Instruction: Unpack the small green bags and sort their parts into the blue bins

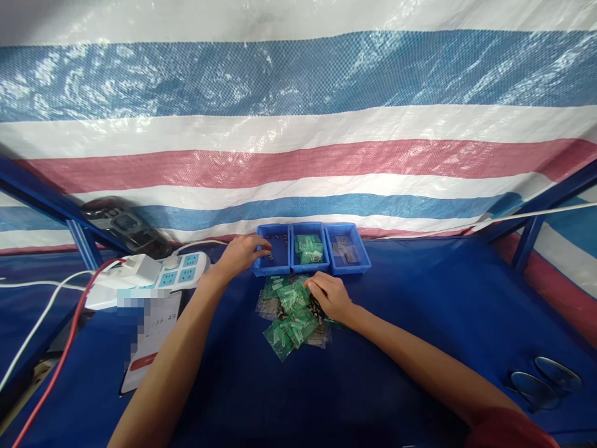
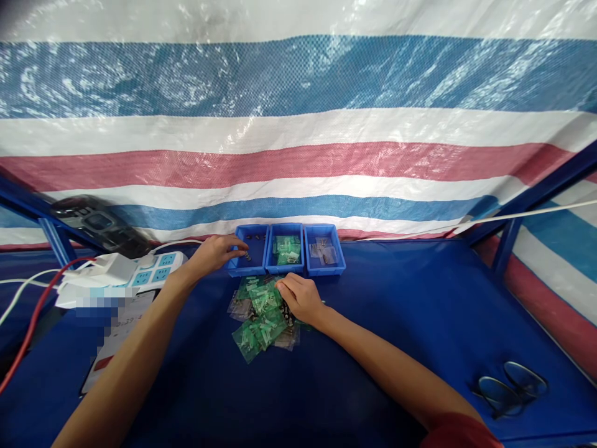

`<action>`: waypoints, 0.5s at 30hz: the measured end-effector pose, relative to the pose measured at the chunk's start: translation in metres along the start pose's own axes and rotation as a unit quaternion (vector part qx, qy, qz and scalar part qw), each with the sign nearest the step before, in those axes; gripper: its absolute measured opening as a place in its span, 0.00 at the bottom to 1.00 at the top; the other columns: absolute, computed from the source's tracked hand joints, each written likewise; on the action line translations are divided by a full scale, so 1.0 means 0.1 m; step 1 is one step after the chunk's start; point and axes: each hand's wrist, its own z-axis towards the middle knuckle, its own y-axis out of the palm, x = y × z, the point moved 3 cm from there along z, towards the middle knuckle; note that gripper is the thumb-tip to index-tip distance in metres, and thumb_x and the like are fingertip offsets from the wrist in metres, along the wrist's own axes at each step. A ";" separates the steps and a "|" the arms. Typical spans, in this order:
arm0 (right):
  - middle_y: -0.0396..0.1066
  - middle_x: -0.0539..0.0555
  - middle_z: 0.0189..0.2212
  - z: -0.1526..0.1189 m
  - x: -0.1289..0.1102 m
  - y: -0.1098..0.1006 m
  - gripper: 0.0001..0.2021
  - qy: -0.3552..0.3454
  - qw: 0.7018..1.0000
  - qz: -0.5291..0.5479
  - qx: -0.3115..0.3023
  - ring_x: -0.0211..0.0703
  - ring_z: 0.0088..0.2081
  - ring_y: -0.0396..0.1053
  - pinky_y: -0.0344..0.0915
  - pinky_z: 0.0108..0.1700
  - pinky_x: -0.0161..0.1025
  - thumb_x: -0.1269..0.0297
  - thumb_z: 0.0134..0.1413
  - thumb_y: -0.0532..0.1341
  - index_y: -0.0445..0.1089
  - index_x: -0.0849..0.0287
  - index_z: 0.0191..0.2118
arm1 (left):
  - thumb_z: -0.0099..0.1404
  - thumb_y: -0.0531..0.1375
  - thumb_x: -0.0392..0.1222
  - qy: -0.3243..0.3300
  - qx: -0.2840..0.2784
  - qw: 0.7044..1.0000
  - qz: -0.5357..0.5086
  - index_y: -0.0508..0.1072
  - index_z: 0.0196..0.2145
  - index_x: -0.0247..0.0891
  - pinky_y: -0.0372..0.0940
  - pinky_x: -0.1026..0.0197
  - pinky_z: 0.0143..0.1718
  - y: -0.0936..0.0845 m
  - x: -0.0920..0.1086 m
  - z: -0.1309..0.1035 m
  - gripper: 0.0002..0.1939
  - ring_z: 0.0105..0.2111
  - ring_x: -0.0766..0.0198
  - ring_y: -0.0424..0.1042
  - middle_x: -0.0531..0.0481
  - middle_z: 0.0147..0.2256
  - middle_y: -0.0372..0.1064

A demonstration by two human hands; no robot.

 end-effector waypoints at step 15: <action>0.67 0.55 0.27 0.01 -0.02 -0.01 0.14 0.001 1.000 -0.004 0.000 0.40 0.29 0.66 0.63 0.31 0.37 0.64 0.64 0.47 0.69 0.61 0.36 | 0.61 0.56 0.42 0.007 0.012 1.000 0.019 0.76 0.35 0.41 0.61 0.61 0.41 0.01 0.04 -0.01 0.10 0.39 0.58 0.71 0.49 0.37 0.73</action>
